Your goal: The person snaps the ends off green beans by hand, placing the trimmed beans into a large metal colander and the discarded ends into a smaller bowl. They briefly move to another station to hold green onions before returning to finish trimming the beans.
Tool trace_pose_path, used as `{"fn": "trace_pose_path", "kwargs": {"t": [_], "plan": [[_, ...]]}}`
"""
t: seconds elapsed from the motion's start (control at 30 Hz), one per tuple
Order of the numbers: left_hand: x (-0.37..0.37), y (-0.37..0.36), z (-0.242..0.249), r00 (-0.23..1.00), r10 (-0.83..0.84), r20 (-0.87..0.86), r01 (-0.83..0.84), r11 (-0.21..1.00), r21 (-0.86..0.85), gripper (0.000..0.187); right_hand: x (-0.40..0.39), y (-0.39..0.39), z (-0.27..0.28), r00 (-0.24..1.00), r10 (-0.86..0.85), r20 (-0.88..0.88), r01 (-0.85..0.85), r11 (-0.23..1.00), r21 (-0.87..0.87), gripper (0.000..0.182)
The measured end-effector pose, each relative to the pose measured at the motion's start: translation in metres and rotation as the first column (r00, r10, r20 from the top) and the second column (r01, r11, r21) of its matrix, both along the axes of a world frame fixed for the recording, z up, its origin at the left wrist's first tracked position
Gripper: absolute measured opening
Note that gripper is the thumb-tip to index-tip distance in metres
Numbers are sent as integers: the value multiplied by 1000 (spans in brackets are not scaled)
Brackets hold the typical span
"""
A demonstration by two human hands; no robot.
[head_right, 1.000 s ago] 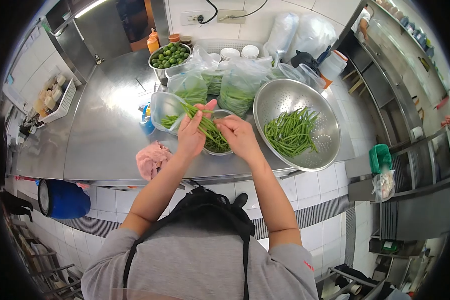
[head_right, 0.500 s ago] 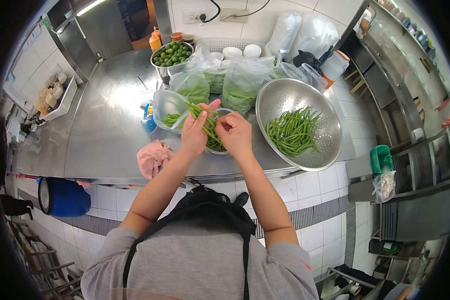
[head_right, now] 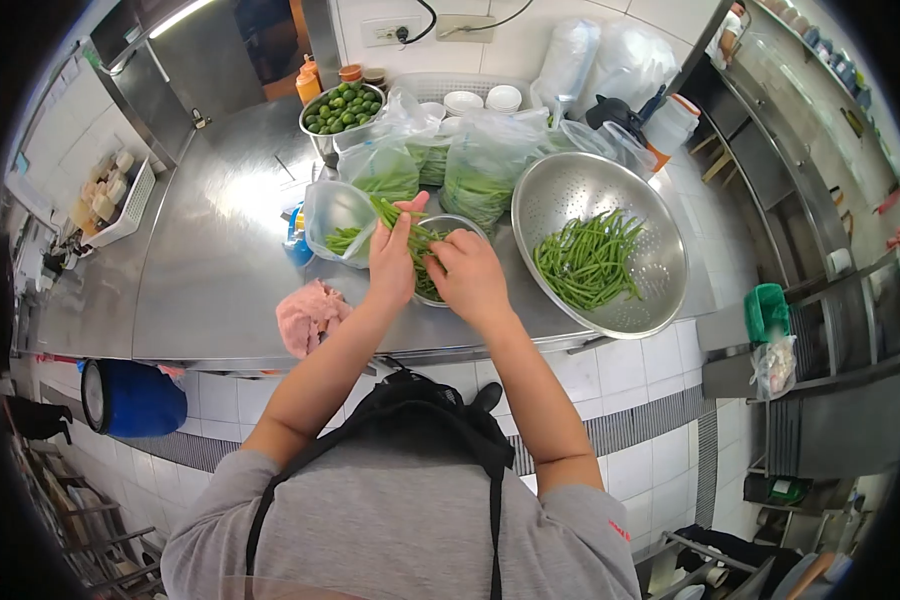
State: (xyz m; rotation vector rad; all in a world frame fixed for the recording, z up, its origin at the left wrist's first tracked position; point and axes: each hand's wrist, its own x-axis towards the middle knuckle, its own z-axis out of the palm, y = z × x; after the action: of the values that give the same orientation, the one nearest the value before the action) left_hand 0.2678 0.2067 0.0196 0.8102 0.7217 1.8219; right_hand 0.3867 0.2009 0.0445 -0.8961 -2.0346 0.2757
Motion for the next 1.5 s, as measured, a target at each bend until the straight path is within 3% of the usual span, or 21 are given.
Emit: {"fn": "trace_pose_path", "kwargs": {"t": [0.07, 0.17, 0.23, 0.33, 0.57, 0.8, 0.87, 0.9, 0.93, 0.97, 1.0, 1.03, 1.07, 1.13, 1.17, 1.2, 1.23, 1.27, 1.33, 1.43, 1.5], "plan": [[4, 0, 3, 1000, -16, 2, 16, 1000, -7, 12, -2, -1, -1, 988, -38, 149, 17, 990, 141, 13], [7, -2, 6, 1000, -22, 17, 21, 997, 74, 13, -4, 2, -10, 997, -41, -70, 41, 999, -7, 8], [7, -3, 9, 979, -54, 196, 40, 996, 75, 13, -1, 4, -13, 787, -143, -599, -102, 929, -356, 6], [2, -3, 7, 989, -34, 141, 27, 998, 49, 13, 10, 11, -8, 842, -148, -518, -87, 911, -402, 8], [7, -2, 7, 1000, -27, 15, 25, 996, 89, 14, 4, 10, -7, 991, -34, -132, 5, 975, -220, 8], [5, -5, 20, 989, 66, -134, -48, 991, 127, 12, 3, 11, -6, 979, -20, -204, -40, 958, -284, 4], [6, -6, 21, 988, 61, -145, -43, 991, 130, 12, 1, 18, -2, 612, -212, -762, -440, 709, -551, 5], [9, -9, 22, 985, 43, -166, -22, 992, 127, 12, 3, 18, 4, 444, -314, -839, -591, 601, -538, 8], [12, -11, 22, 982, 24, -189, -1, 992, 125, 12, 4, 15, 7, 443, -317, -839, -592, 599, -539, 8], [14, -11, 20, 981, 24, -191, -1, 992, 124, 12, 5, 14, 10, 291, -290, -912, -735, 542, -407, 8], [15, -10, 18, 1000, -15, -24, 18, 993, 115, 12, 6, 13, 12, 127, -274, -953, -844, 475, -248, 7], [15, -9, 17, 988, -50, 145, 34, 993, 111, 12, 7, 10, 14, 103, -231, -967, -840, 501, -209, 8], [12, -12, 20, 988, -41, 147, 24, 993, 114, 12, 10, 11, 11, 107, -227, -968, -844, 494, -209, 8], [0, -18, 28, 995, -98, 34, 93, 989, 112, 12, 17, 13, 2, 691, -77, -719, -405, 783, -473, 9], [-11, -20, 38, 995, -92, 33, 88, 989, 116, 12, 20, 13, 2, 949, -167, -268, -10, 832, -554, 8], [-25, -22, 54, 957, -90, -275, 122, 987, 100, 12, 21, 15, -11, 950, -161, -268, -14, 835, -550, 8], [-39, -23, 67, 828, -80, -555, 145, 987, 75, 12, 21, 21, -33, 990, -138, -40, 120, 947, -299, 9], [-54, -21, 81, 831, -67, -553, 135, 987, 84, 12, 21, 24, -45, 967, -174, 185, 177, 984, 2, 10], [-85, -14, 104, 617, -2, -787, 248, 949, 192, 11, 13, 22, -41, 965, -178, 191, 208, 967, -149, 14], [-108, -10, 111, 516, -27, -856, 290, 946, 145, 10, -11, 17, -8, 993, -116, -1, 112, 953, -283, 20], [-114, -10, 104, 440, -23, -898, 276, 955, 111, 9, -42, 18, 16, 953, -68, -296, -78, 888, -454, 21]]}}
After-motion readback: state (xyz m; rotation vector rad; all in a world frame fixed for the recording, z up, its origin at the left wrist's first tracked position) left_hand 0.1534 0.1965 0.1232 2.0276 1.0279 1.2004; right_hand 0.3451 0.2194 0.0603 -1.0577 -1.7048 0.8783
